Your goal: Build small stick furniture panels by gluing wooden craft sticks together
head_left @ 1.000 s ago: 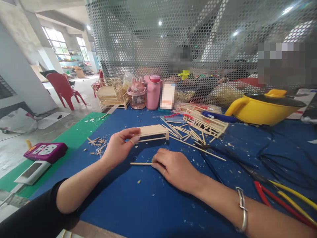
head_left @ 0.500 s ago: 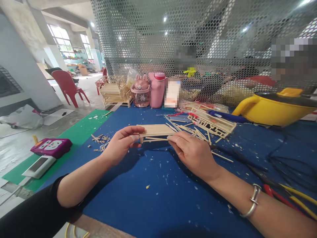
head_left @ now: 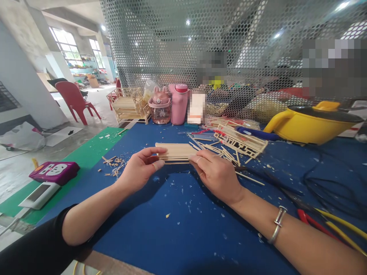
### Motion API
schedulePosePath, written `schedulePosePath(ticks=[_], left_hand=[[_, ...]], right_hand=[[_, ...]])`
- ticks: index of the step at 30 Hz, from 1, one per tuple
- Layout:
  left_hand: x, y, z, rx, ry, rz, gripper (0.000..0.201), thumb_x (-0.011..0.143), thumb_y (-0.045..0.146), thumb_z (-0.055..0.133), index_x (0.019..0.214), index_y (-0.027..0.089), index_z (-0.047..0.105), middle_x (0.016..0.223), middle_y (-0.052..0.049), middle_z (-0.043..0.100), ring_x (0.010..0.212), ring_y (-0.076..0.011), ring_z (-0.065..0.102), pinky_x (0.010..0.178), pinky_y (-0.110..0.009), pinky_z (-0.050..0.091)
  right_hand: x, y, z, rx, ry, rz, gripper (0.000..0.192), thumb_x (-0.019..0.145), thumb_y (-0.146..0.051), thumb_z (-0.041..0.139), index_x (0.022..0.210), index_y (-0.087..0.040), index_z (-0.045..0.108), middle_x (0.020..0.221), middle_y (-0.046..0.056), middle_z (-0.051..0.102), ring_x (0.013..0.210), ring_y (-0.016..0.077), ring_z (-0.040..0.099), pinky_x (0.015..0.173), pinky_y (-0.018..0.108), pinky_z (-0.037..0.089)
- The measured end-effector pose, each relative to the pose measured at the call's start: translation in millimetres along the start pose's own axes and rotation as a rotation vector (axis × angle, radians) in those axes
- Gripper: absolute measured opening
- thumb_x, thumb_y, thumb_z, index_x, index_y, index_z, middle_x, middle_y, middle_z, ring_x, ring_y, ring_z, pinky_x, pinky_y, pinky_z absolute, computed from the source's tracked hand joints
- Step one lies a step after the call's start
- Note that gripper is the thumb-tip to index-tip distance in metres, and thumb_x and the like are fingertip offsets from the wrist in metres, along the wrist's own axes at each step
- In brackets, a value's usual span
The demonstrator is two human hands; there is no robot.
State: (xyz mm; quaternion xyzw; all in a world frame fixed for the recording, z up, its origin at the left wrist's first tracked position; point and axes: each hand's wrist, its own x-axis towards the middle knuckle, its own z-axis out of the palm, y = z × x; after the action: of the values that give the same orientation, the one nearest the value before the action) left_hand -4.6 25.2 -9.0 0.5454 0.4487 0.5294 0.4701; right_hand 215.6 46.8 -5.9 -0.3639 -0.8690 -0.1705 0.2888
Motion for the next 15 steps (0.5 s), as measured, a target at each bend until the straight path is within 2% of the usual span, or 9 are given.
schedulePosePath(ticks=[5, 10, 15], left_hand=[[0, -2, 3.9, 0.06, 0.075, 0.03, 0.031, 0.064, 0.028, 0.073, 0.092, 0.016, 0.065, 0.086, -0.005, 0.071, 0.079, -0.018, 0.064, 0.07, -0.03, 0.049], [0, -8, 5.1, 0.154, 0.128, 0.096, 0.026, 0.066, 0.03, 0.071, 0.088, 0.017, 0.066, 0.087, -0.004, 0.071, 0.079, -0.0171, 0.065, 0.074, -0.03, 0.049], [0, -11, 4.5, 0.185, 0.154, 0.111, 0.025, 0.068, 0.031, 0.07, 0.088, 0.017, 0.066, 0.089, -0.004, 0.071, 0.081, -0.0166, 0.064, 0.075, -0.029, 0.049]], right_hand=[[-1, 0, 4, 0.066, -0.004, -0.013, 0.025, 0.093, -0.021, 0.041, 0.091, -0.015, 0.065, 0.089, 0.009, 0.066, 0.083, 0.0169, 0.061, 0.076, 0.027, 0.045], [-2, -1, 6, 0.123, -0.03, 0.001, 0.023, 0.093, -0.018, 0.039, 0.091, -0.015, 0.063, 0.088, 0.009, 0.065, 0.085, 0.0168, 0.061, 0.078, 0.027, 0.046], [-3, -2, 7, 0.059, -0.028, 0.033, 0.023, 0.092, -0.016, 0.04, 0.096, -0.017, 0.062, 0.093, 0.007, 0.066, 0.086, 0.0162, 0.061, 0.077, 0.025, 0.045]])
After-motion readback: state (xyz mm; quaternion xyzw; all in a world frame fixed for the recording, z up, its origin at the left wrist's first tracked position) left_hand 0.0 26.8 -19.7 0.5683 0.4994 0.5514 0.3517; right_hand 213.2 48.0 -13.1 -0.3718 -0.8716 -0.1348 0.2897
